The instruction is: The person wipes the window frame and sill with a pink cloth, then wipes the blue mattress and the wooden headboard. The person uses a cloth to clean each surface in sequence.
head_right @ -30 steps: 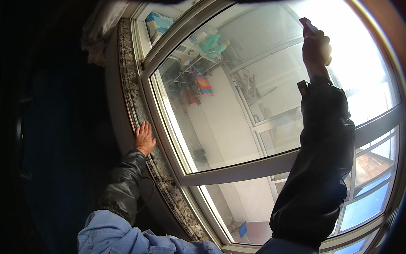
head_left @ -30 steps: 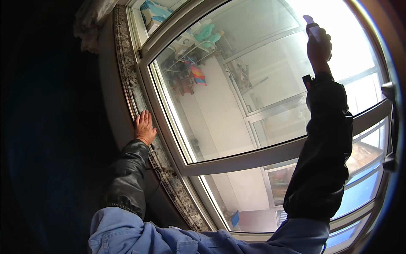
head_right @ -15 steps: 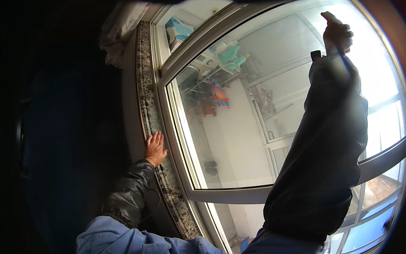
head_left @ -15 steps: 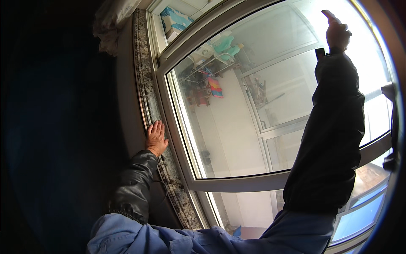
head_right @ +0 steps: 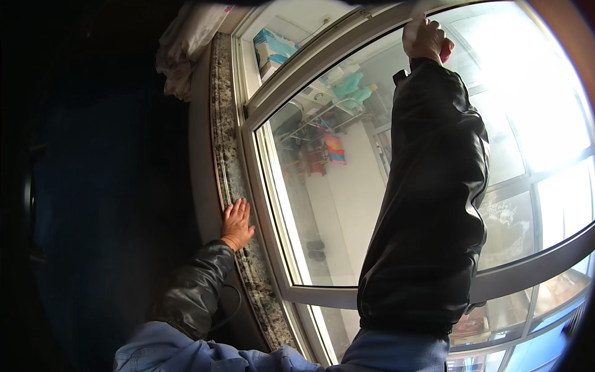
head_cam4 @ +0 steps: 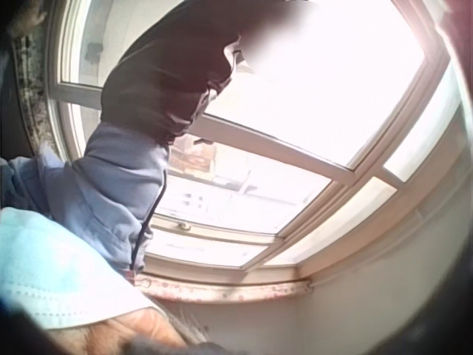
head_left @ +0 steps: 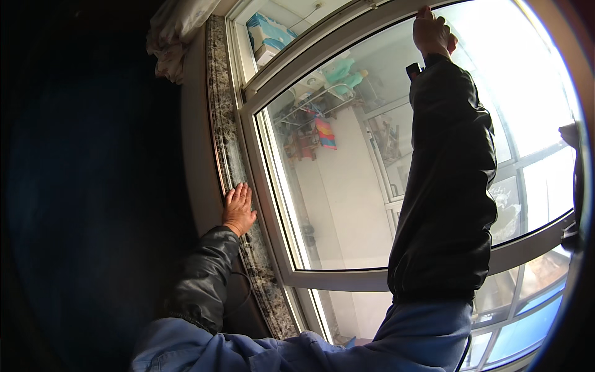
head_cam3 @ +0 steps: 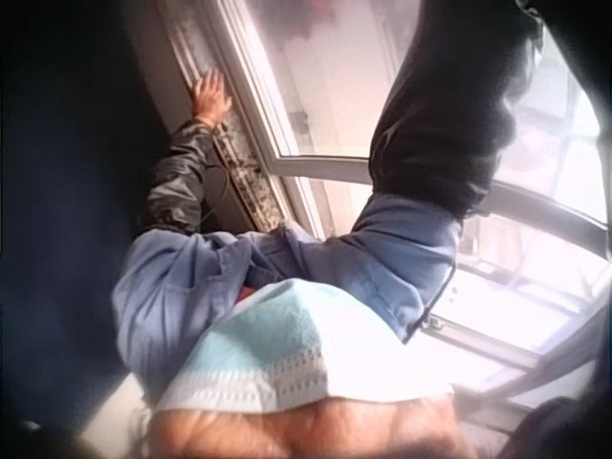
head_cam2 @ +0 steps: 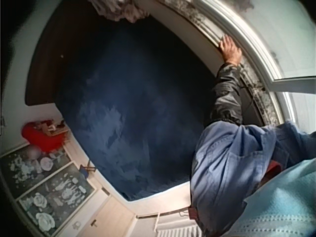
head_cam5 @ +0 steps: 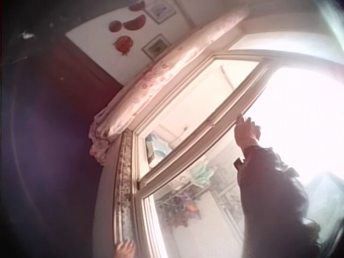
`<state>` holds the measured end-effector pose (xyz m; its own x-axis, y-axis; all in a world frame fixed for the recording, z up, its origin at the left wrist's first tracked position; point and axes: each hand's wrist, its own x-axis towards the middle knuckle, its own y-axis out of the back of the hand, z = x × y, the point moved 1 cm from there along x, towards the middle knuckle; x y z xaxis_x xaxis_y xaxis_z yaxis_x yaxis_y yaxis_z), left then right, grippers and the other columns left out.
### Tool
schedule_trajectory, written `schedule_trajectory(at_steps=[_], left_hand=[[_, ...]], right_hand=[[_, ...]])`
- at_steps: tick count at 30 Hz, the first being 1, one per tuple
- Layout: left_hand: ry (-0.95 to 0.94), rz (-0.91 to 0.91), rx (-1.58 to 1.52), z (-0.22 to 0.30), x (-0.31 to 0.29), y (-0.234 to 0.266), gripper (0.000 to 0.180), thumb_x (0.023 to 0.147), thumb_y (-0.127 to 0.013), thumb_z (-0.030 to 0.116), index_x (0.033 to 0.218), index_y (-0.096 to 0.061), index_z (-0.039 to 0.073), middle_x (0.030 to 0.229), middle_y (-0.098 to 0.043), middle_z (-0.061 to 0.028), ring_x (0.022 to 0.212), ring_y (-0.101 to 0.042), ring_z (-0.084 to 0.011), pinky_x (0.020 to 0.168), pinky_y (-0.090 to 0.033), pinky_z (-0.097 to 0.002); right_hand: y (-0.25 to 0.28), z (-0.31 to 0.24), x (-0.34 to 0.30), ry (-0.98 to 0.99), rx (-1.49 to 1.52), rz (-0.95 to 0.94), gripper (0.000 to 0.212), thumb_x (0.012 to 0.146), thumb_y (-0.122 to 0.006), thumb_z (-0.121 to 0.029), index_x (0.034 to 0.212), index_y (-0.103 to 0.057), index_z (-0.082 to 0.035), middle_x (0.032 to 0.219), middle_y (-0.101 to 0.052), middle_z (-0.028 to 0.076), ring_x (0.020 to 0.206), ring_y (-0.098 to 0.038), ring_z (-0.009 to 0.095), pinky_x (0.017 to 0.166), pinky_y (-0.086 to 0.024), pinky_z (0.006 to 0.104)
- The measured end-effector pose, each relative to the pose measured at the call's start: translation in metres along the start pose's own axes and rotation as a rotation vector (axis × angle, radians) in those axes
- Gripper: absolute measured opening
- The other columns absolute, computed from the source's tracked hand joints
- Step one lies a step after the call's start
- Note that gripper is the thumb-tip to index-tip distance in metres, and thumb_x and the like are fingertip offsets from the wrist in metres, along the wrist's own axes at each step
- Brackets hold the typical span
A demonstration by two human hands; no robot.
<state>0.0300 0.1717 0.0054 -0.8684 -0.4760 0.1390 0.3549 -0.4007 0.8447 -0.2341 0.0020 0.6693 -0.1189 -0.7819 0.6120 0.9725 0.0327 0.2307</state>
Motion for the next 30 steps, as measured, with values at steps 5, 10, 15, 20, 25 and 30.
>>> schedule_trajectory(at_steps=[5,10,15,20,25,30], left_hand=[[0.03,-0.056,0.076,0.002,-0.001,0.005,0.079,0.104,-0.045,0.052,0.162,-0.021,0.006,0.17,-0.016,-0.011,0.158,-0.008,-0.028,0.127,-0.007,-0.0457],[0.017,-0.017,0.061,0.002,-0.001,0.003,0.075,0.103,-0.047,0.049,0.161,-0.027,0.004,0.169,-0.02,-0.0117,0.157,-0.011,-0.0275,0.127,-0.01,-0.0451],[0.012,0.048,0.039,0.002,-0.001,0.004,0.077,0.1,-0.052,0.048,0.159,-0.031,0.002,0.168,-0.024,-0.0127,0.157,-0.014,-0.0279,0.126,-0.011,-0.0445],[0.011,0.061,0.023,0.003,0.0,0.007,0.078,0.097,-0.057,0.046,0.156,-0.035,0.001,0.167,-0.028,-0.0134,0.156,-0.016,-0.0285,0.125,-0.012,-0.0455],[0.015,0.03,0.027,0.002,0.002,0.011,0.076,0.099,-0.054,0.045,0.158,-0.032,0.002,0.167,-0.025,-0.0126,0.156,-0.016,-0.0276,0.126,-0.011,-0.0445],[0.026,-0.009,0.055,0.002,0.002,0.01,0.076,0.101,-0.05,0.048,0.16,-0.029,0.004,0.168,-0.024,-0.0112,0.157,-0.015,-0.0269,0.126,-0.009,-0.0445]], right_hand=[[-0.048,-0.116,-0.085,0.228,0.033,0.051,0.029,0.087,-0.06,-0.022,0.109,-0.073,-0.008,0.116,-0.067,0.014,0.114,-0.061,0.038,0.095,-0.047,0.0544],[-0.057,-0.23,-0.191,0.384,0.19,0.065,0.028,0.089,-0.06,-0.014,0.107,-0.07,0.004,0.11,-0.065,0.015,0.104,-0.062,0.035,0.089,-0.05,0.0503],[-0.062,-0.329,-0.29,0.238,0.532,-0.175,0.029,0.086,-0.053,-0.015,0.108,-0.065,-0.002,0.112,-0.064,0.019,0.104,-0.062,0.037,0.093,-0.043,0.0515],[-0.063,-0.358,-0.351,0.236,0.753,-0.471,0.025,0.084,-0.052,-0.012,0.1,-0.067,0.0,0.111,-0.064,0.022,0.105,-0.059,0.041,0.098,-0.046,0.0483],[-0.019,-0.358,-0.431,0.465,0.663,-0.606,0.029,0.084,-0.056,-0.012,0.105,-0.073,-0.002,0.111,-0.067,0.018,0.111,-0.059,0.038,0.1,-0.045,0.0489],[0.001,-0.31,-0.403,0.762,0.43,-0.524,0.015,0.086,-0.064,-0.018,0.093,-0.077,-0.017,0.109,-0.07,0.0,0.105,-0.06,0.024,0.092,-0.047,0.0366]])
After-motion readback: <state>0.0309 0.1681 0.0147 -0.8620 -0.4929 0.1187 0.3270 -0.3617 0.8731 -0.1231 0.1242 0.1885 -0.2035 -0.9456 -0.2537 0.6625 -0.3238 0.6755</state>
